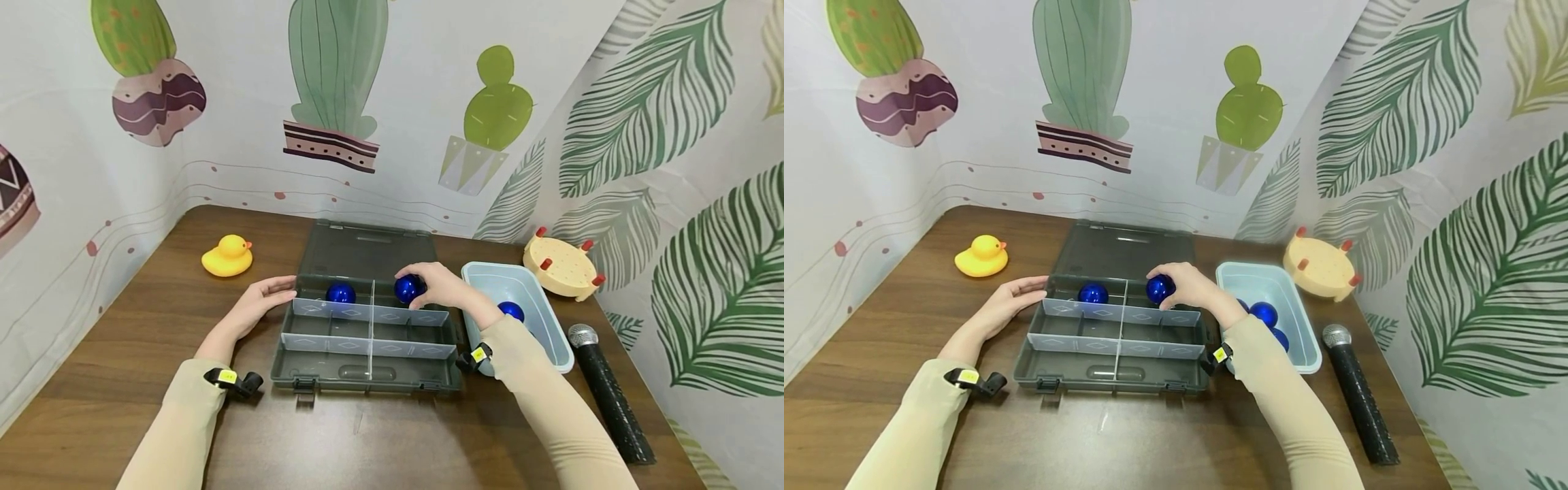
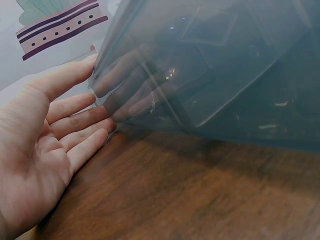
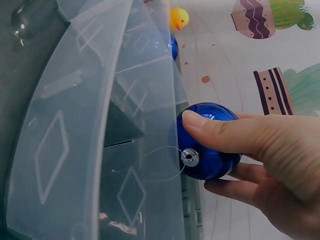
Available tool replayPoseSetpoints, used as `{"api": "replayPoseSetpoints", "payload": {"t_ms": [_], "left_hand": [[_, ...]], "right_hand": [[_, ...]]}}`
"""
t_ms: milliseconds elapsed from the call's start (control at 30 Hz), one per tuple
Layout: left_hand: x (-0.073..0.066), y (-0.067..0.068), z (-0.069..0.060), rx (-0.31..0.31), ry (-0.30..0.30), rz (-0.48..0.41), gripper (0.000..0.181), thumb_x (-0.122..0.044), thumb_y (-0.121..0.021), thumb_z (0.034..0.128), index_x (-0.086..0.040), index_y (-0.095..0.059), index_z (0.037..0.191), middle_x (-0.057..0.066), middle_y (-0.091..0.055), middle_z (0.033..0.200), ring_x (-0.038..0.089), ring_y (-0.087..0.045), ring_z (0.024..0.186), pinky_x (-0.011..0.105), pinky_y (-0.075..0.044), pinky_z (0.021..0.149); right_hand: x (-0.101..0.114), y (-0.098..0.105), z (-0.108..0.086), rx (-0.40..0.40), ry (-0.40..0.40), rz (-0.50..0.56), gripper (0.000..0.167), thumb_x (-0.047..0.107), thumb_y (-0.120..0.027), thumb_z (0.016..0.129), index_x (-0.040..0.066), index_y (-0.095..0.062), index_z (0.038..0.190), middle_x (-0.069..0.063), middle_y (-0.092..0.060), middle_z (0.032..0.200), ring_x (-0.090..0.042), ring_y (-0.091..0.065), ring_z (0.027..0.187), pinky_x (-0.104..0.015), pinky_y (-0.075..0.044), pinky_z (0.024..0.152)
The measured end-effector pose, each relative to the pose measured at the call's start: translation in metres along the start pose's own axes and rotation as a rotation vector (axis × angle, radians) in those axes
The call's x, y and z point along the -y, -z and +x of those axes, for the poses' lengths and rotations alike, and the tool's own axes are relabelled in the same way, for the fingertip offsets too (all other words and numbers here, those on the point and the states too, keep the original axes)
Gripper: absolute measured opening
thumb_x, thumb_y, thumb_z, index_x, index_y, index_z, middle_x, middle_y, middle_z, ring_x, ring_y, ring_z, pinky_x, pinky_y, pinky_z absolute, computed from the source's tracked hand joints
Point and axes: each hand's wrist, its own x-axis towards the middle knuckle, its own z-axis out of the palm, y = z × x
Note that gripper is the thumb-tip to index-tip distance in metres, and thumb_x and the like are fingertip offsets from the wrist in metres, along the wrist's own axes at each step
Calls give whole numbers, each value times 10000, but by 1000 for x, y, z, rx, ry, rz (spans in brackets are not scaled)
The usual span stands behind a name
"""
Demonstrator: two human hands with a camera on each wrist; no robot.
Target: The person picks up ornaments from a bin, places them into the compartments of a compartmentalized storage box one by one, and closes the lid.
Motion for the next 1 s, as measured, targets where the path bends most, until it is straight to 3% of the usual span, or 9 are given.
{"api": "replayPoseSetpoints", "payload": {"t_ms": [333,467,600,833,1000], "left_hand": [[-1,-1,1,5,-5,-4,617,-276,-624,965,24,-407,1459,238,-423,1493,297,-454,1326,98,-419,902],[-2,-1,0,-2,-4,-8,606,-267,-626,964,20,-416,1454,236,-432,1486,238,-483,1297,96,-424,897],[-2,0,-1,2,-6,-10,601,-259,-624,966,23,-415,1454,241,-433,1483,160,-510,1254,94,-429,895],[-4,0,-3,8,-9,-11,596,-255,-614,971,17,-409,1461,234,-430,1489,324,-432,1338,84,-416,896],[-3,0,-3,7,-8,-17,593,-249,-614,972,17,-409,1461,232,-426,1492,356,-403,1355,78,-410,895]], "right_hand": [[-3,-3,2,30,19,18,587,150,-835,774,44,-595,1299,-185,-597,1328,-383,-550,1223,-493,-476,1002],[-3,-4,2,27,46,0,577,161,-834,776,40,-598,1289,-187,-605,1310,-379,-560,1200,-477,-489,986],[-4,-5,3,49,15,12,589,140,-824,783,32,-585,1311,-191,-590,1335,-380,-544,1228,-493,-469,1011],[-6,-7,5,67,-10,-17,594,153,-820,786,41,-581,1318,-182,-589,1340,-364,-547,1227,-479,-477,1004],[-7,-8,5,84,-19,-9,596,153,-807,800,42,-567,1334,-186,-578,1353,-367,-542,1234,-482,-477,1004]]}}
